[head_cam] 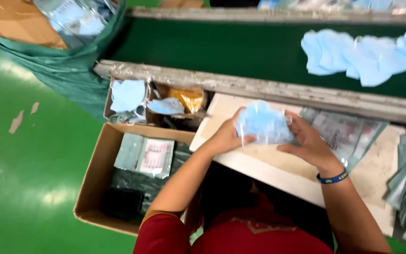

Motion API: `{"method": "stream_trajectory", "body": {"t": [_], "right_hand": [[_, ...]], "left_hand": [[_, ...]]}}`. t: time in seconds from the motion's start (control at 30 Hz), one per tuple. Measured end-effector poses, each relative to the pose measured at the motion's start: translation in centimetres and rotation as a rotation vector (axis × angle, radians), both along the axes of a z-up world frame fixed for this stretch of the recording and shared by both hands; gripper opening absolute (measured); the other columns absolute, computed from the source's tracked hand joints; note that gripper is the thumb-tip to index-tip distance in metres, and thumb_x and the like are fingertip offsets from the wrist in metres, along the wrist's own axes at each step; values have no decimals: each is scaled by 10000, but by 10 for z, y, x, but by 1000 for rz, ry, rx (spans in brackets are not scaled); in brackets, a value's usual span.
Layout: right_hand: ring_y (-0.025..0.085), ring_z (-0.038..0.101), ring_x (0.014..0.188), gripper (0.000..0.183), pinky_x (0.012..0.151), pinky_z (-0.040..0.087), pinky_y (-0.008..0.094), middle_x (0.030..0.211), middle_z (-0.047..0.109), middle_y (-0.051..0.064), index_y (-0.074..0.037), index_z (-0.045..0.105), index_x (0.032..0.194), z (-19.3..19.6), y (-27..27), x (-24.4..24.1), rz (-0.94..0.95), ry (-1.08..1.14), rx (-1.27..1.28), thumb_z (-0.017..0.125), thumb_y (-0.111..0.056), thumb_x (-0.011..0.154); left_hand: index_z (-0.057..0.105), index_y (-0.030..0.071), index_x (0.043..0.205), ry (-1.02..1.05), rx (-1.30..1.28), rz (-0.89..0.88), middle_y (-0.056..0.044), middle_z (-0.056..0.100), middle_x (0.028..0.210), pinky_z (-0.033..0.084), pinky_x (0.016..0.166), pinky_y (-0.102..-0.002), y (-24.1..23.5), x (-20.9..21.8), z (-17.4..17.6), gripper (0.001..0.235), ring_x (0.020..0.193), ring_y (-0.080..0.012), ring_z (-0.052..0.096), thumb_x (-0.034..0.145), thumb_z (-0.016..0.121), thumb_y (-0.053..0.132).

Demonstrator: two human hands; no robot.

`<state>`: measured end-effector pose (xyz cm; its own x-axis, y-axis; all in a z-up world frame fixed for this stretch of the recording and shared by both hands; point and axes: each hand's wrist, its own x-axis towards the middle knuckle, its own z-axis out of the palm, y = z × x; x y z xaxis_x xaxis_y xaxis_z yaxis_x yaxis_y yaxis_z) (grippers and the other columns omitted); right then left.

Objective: Packing face masks into plastic bags and boxes.

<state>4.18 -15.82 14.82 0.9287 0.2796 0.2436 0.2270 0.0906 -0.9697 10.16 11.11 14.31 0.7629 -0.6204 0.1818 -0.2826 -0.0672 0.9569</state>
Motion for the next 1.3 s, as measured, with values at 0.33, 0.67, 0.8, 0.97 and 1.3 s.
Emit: {"method": "stream_trajectory", "body": {"t": [0.33, 0.67, 0.8, 0.97, 1.3], "right_hand": [[261, 643, 1040, 312, 900, 535, 330, 1072, 672, 97, -39, 750, 970, -149, -3, -16, -227, -68, -727, 869, -225, 749], [294, 612, 1033, 448, 903, 495, 410, 1084, 630, 177, 26, 685, 1079, -120, -1, -31, -341, -75, -719, 862, -74, 680], [253, 718, 978, 331, 889, 586, 381, 1088, 718, 118, -32, 702, 1104, -134, -23, -42, -66, 91, -305, 785, -92, 789], [246, 694, 980, 347, 884, 595, 367, 1113, 695, 121, -25, 668, 1158, -155, -30, -61, -7, 133, -236, 767, -124, 840], [231, 647, 984, 391, 875, 615, 340, 1161, 647, 126, -12, 601, 1266, -223, -13, -118, 253, 267, -85, 733, -190, 943]], "left_hand": [[456, 129, 1435, -322, 372, 0, -126, 432, 1568, 85, 1235, -644, -17, -28, -94, 890, 1584, -331, 199, 690, 888, 352], [539, 158, 1389, -641, 505, 164, -118, 553, 1568, 166, 1264, -600, -36, -21, -167, 549, 1593, -330, 304, 894, 775, 159], [562, 117, 1392, -201, 282, 45, -108, 625, 1322, 453, 1122, -393, -29, -60, -95, 652, 1281, -273, 550, 821, 829, 284], [215, 195, 1616, 306, -422, -218, -36, 503, 1464, 364, 1162, -354, -25, -86, -64, 1211, 1382, -190, 494, 677, 924, 479], [599, 4, 1393, 229, -153, -183, -115, 667, 1328, 523, 1081, -355, -31, -130, -54, 588, 1223, -172, 627, 910, 830, 247]]}}
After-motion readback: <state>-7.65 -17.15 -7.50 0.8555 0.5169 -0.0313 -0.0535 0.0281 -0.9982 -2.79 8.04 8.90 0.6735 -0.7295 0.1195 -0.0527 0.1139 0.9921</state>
